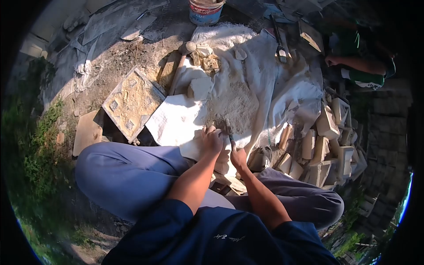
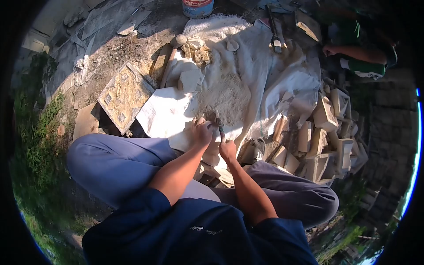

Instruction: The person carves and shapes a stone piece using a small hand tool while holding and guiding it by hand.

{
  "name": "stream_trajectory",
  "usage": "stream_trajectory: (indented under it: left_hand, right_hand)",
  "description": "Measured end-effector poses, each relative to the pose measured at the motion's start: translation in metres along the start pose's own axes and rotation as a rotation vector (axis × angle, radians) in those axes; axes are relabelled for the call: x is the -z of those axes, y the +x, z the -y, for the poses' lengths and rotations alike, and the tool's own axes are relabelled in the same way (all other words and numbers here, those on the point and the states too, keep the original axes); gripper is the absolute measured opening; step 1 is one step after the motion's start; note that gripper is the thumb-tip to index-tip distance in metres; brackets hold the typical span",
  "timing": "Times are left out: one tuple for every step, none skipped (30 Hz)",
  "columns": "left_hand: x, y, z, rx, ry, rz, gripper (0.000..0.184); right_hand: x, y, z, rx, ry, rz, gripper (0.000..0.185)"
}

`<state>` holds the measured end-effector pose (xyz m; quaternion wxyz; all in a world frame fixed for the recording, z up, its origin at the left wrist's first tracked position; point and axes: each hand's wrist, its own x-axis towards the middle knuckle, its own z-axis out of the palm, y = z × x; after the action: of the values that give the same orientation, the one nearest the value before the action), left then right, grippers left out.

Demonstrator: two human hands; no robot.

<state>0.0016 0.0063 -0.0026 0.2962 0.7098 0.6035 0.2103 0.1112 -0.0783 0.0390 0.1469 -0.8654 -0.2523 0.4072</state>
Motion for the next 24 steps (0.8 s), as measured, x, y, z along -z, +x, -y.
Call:
stream_trajectory:
  left_hand:
    - [-0.003, 0.001, 0.004, 0.000, -0.008, -0.008, 0.017]
    - [-0.008, -0.002, 0.007, 0.012, -0.017, -0.010, 0.016]
    - [-0.010, -0.005, 0.006, 0.036, 0.013, -0.018, 0.015]
    - [-0.012, -0.010, 0.010, 0.049, 0.016, -0.008, 0.015]
    - [-0.012, -0.011, 0.013, 0.006, 0.019, -0.010, 0.015]
    - [-0.013, -0.011, 0.015, -0.038, 0.019, -0.016, 0.016]
    - [-0.004, -0.010, 0.010, -0.043, -0.009, 0.022, 0.017]
    - [0.005, -0.009, 0.002, -0.045, -0.012, 0.018, 0.017]
    - [0.010, -0.007, -0.002, -0.005, -0.006, 0.051, 0.016]
    - [0.014, -0.003, -0.006, 0.032, 0.000, 0.082, 0.016]
    - [0.007, -0.002, 0.001, 0.006, 0.002, 0.085, 0.017]
    - [0.004, -0.001, 0.002, -0.001, 0.003, 0.079, 0.017]
    - [0.000, -0.001, 0.003, -0.018, 0.009, 0.014, 0.018]
    - [-0.005, -0.007, 0.006, -0.022, 0.015, -0.042, 0.019]
    - [-0.009, -0.009, 0.010, 0.025, 0.034, 0.004, 0.022]
    - [0.008, -0.007, -0.002, 0.099, -0.102, 0.079, 0.022]
    - [0.006, -0.006, 0.001, 0.059, -0.069, 0.054, 0.022]
    - [-0.003, -0.008, 0.009, 0.018, -0.037, 0.027, 0.022]
    - [-0.007, -0.010, 0.012, 0.019, -0.039, 0.026, 0.022]
    - [-0.011, -0.009, 0.015, -0.012, -0.007, -0.023, 0.021]
    - [-0.011, -0.006, 0.014, -0.049, 0.025, -0.073, 0.021]
    - [-0.007, -0.003, 0.008, -0.062, 0.023, -0.081, 0.021]
    - [-0.002, -0.003, 0.004, -0.022, -0.017, -0.013, 0.019]
    - [0.002, -0.001, 0.003, 0.020, -0.054, 0.057, 0.018]
  right_hand:
    - [0.006, 0.002, 0.009, -0.022, 0.038, 0.056, 0.078]
    - [0.008, 0.000, 0.014, 0.050, 0.082, 0.005, 0.076]
    - [0.013, -0.002, 0.018, 0.095, 0.123, -0.017, 0.075]
    - [0.015, -0.003, 0.021, 0.137, 0.165, -0.037, 0.074]
    - [0.015, -0.006, 0.026, 0.249, 0.295, -0.069, 0.072]
    - [0.013, -0.008, 0.025, 0.246, 0.290, -0.065, 0.072]
    - [0.011, -0.009, 0.023, 0.260, 0.277, -0.094, 0.074]
    - [0.011, -0.009, 0.023, 0.279, 0.269, -0.128, 0.076]
    - [0.005, -0.006, 0.014, 0.193, 0.181, -0.087, 0.076]
    - [-0.018, 0.025, -0.024, 0.003, 0.100, 0.048, 0.078]
    - [-0.015, 0.024, -0.026, 0.023, 0.055, -0.015, 0.079]
    - [-0.013, 0.023, -0.024, 0.041, 0.012, -0.075, 0.080]
    - [-0.004, 0.019, -0.011, 0.077, 0.031, -0.047, 0.081]
    - [0.011, 0.008, 0.004, 0.104, 0.041, -0.011, 0.082]
    - [0.019, -0.004, 0.022, 0.067, 0.055, -0.036, 0.077]
    - [0.017, -0.001, 0.022, 0.165, 0.140, -0.026, 0.076]
    - [0.014, -0.002, 0.022, 0.217, 0.210, -0.051, 0.075]
    - [0.012, -0.006, 0.024, 0.273, 0.281, -0.078, 0.074]
    - [0.012, -0.009, 0.024, 0.228, 0.204, -0.059, 0.075]
    - [0.013, -0.012, 0.025, 0.188, 0.132, -0.045, 0.076]
    - [0.008, -0.010, 0.018, 0.049, 0.045, -0.019, 0.077]
    - [-0.009, 0.013, -0.014, -0.017, 0.055, 0.052, 0.079]
    - [0.001, 0.009, -0.007, -0.019, 0.045, 0.033, 0.079]
    - [0.005, 0.009, -0.005, -0.023, 0.035, 0.018, 0.080]
